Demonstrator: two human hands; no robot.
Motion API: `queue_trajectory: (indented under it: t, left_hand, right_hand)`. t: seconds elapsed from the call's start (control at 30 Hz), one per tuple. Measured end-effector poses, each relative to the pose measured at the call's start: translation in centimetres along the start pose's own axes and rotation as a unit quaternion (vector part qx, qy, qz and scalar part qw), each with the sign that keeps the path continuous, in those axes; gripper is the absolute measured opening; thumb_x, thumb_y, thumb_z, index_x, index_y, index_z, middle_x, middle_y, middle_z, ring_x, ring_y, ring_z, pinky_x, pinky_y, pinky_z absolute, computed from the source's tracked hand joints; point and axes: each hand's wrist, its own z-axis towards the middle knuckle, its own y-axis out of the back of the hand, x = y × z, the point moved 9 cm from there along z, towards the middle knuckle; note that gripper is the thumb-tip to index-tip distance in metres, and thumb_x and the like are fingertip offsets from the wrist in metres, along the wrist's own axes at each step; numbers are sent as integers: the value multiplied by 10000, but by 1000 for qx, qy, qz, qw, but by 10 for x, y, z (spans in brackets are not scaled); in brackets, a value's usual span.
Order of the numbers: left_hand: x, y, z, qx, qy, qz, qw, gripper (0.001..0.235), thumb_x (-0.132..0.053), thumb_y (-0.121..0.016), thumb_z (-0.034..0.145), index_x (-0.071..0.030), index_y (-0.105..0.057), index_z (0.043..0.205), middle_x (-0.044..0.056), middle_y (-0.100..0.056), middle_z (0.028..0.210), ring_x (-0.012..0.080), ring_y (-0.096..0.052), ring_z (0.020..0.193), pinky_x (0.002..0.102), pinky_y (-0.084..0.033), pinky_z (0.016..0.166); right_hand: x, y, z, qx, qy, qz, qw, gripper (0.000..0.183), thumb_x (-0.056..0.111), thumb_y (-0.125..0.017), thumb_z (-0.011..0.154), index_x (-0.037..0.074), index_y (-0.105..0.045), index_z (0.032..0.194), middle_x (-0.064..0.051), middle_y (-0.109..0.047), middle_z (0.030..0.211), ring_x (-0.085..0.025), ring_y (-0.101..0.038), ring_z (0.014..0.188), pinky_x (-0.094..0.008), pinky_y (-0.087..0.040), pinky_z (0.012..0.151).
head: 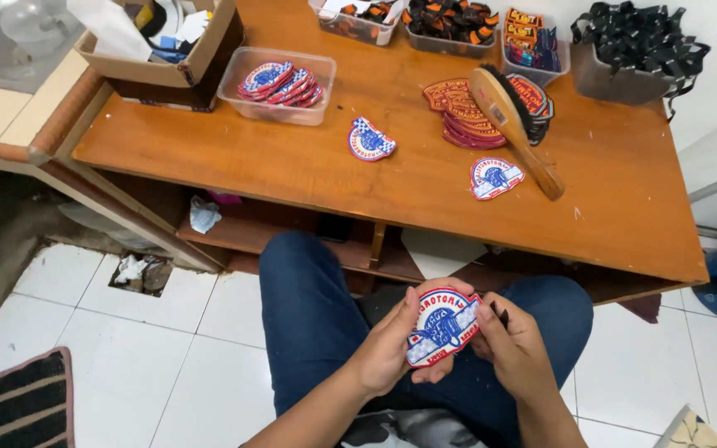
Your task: The person trims the edges of fabric patches using small scissors, then brushes the trimmed patch with a wooden brush. They handle several patches, placing some on the table and others into a plastic container.
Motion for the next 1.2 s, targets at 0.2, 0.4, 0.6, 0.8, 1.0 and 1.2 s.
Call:
queue_trajectory:
  t: [0.2, 0.4, 0.6, 0.8, 1.0, 1.2]
  left_hand:
    - [6, 2, 15, 29, -1, -80, 996, 760, -645, -245, 1041, -50, -461, 1462, 218, -675, 1186, 196, -522, 472, 212, -316, 347]
    - [-19, -4, 2, 15, -96, -88, 991, 694, -567, -274, 1061, -19, -410, 1465, 186, -565, 790, 237, -449, 397, 284, -342, 373]
    - [-33, -3, -17, -83, -146, -20, 986, 422, -316, -487, 1061, -68, -440, 1400, 270, -607, 1149, 281, -614, 462, 229, -345, 318]
    - [-27, 1, -30, -191, -180, 104, 959, 473, -394, -486, 1029, -83, -501, 1385, 146, -620, 1057, 119, -578, 541, 221, -499, 431]
    - [-23, -1, -29, -165, -194, 118, 960, 490, -409, -465, 1053, -79, -460, 1414, 179, -638, 986, 163, -571, 502, 257, -497, 452]
    - [-16, 11, -25, -174, -180, 111, 962, 509, -421, -482, 1035, -110, -449, 1438, 159, -649, 1016, 165, -622, 515, 220, -447, 398]
  right_hand:
    - [14, 12, 2, 19, 64, 26, 997, 493, 519, -589, 981, 55, -474, 863, 8, -351, 663, -78, -280, 540, -252, -222, 461]
    - [48, 27, -17, -60, 77, -124, 987, 428, 440, -411, 1052, 38, -557, 1061, -56, -454, 748, -145, -412, 649, -286, -314, 567]
    - [54, -7, -37, -19, 143, -170, 975, 386, 356, -524, 1015, 14, -595, 1182, -80, -594, 909, -143, -560, 810, -260, -464, 701]
    - [6, -9, -28, -44, 80, -66, 994, 284, 142, -787, 854, 2, -690, 1081, 15, -473, 641, -47, -370, 531, -207, -306, 518]
    - [19, -15, -26, -73, 75, -109, 989, 131, 163, -714, 921, 33, -710, 927, -65, -750, 721, -106, -649, 605, -252, -519, 578]
    - [0, -16, -19, -49, 46, -47, 997, 255, 261, -644, 986, 18, -674, 913, -39, -561, 638, -102, -434, 545, -260, -375, 496]
